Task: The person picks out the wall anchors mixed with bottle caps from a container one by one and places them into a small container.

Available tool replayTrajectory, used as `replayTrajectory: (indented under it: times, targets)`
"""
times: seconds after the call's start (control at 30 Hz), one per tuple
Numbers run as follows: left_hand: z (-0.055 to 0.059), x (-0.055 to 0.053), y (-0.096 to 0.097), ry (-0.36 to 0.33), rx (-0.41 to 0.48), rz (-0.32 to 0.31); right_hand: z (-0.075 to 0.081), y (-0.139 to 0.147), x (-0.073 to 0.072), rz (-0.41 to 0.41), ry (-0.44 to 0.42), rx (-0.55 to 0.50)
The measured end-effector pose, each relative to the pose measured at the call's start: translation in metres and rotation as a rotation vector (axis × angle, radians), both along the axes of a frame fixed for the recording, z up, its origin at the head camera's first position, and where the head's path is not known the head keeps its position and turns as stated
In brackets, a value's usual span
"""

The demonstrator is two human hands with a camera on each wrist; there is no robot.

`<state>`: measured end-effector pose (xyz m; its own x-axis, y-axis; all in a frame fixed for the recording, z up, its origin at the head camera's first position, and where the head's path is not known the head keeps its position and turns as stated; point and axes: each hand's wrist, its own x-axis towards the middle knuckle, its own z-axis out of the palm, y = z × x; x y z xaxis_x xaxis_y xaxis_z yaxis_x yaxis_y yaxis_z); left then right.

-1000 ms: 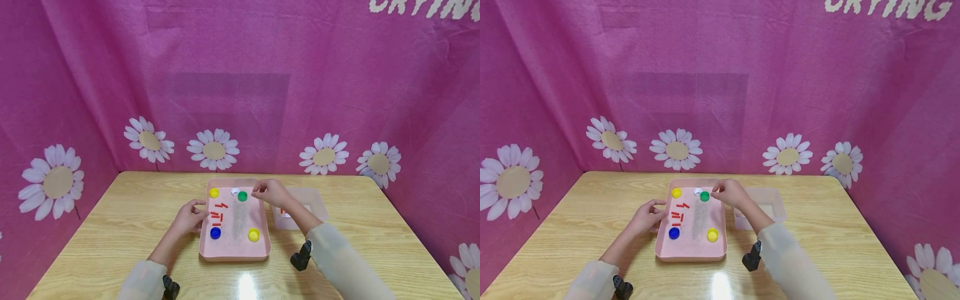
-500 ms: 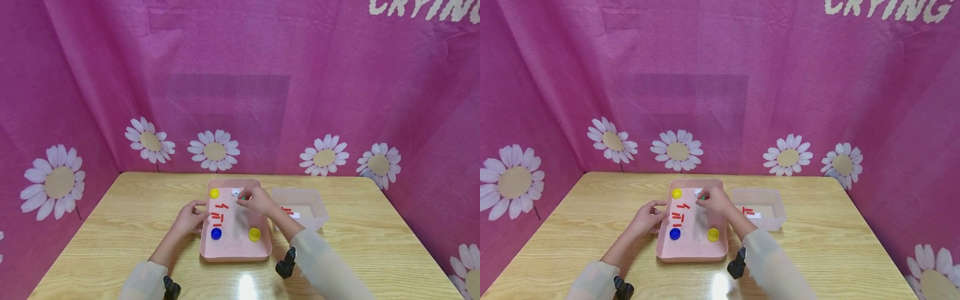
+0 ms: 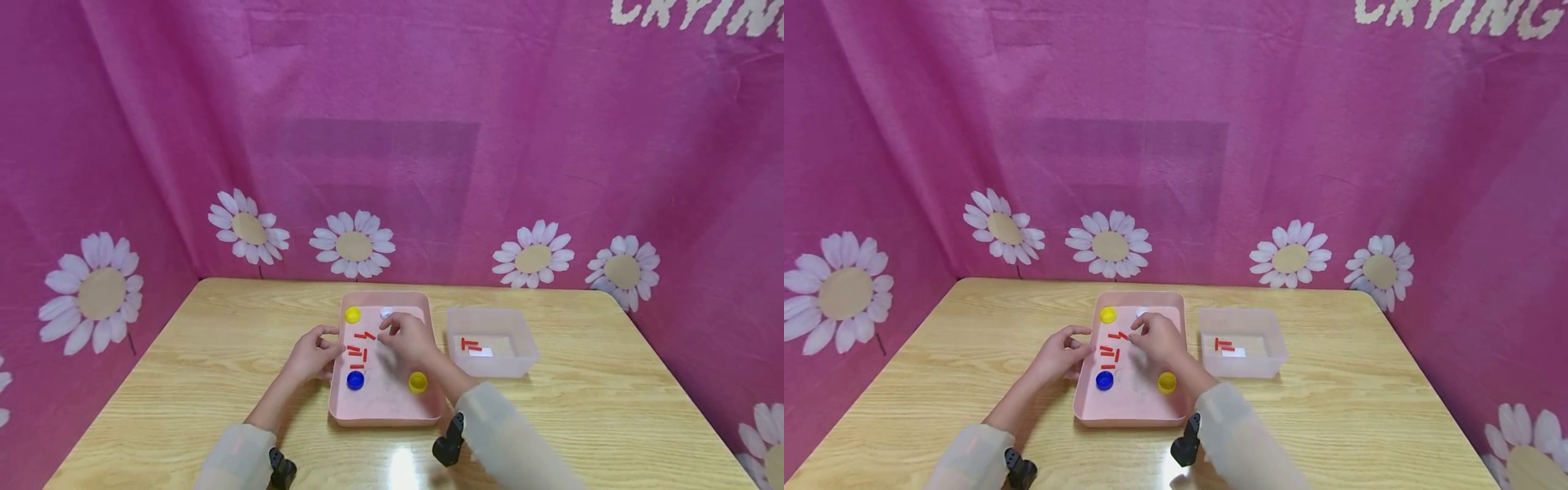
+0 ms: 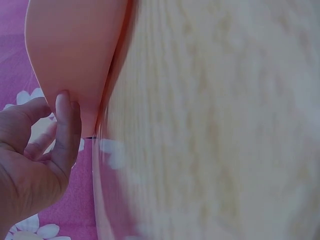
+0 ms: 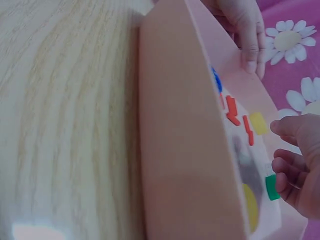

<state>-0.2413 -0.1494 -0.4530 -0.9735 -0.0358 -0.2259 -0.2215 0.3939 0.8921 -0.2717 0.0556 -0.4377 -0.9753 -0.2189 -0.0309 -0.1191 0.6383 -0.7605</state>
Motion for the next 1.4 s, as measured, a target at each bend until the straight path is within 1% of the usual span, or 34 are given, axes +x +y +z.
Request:
replayTrajectory:
  times: [0.1,0.17,0.3,0.43,0.63,0.8,0.97,1.1,1.27,1.4]
  targets:
    - [-0.001,0.000,0.000,0.002,0.008,-0.002,-0.004,-0.005,0.000,-0.025,-0.053,0.035]
    - [-0.001,0.000,0.000,0.011,0.010,-0.008,-0.006,-0.008,0.000,-0.025,-0.043,0.049]
    - [-0.001,-0.001,-0.001,0.014,0.014,-0.002,-0.012,-0.013,-0.003,-0.057,-0.061,0.028]
    - [-0.002,0.000,0.000,0.007,0.015,0.000,-0.020,-0.018,-0.006,-0.087,-0.092,0.033]
    - [-0.003,0.000,-0.001,0.017,0.021,0.002,-0.026,-0.026,-0.009,-0.123,-0.080,0.069]
    - [-0.003,-0.001,-0.002,-0.001,0.017,0.002,-0.029,-0.030,-0.009,-0.164,-0.065,0.106]
    - [-0.003,-0.001,-0.001,0.001,0.025,0.002,-0.029,-0.032,-0.008,-0.189,-0.040,0.162]
    - [-0.003,-0.001,-0.002,0.007,0.035,0.000,-0.029,-0.034,-0.007,-0.204,-0.031,0.180]
    - [-0.003,-0.001,-0.003,0.013,0.032,-0.004,-0.029,-0.034,-0.008,-0.224,-0.046,0.157]
    - [-0.002,-0.001,-0.003,0.018,0.024,-0.004,-0.028,-0.031,-0.009,-0.238,-0.049,0.100]
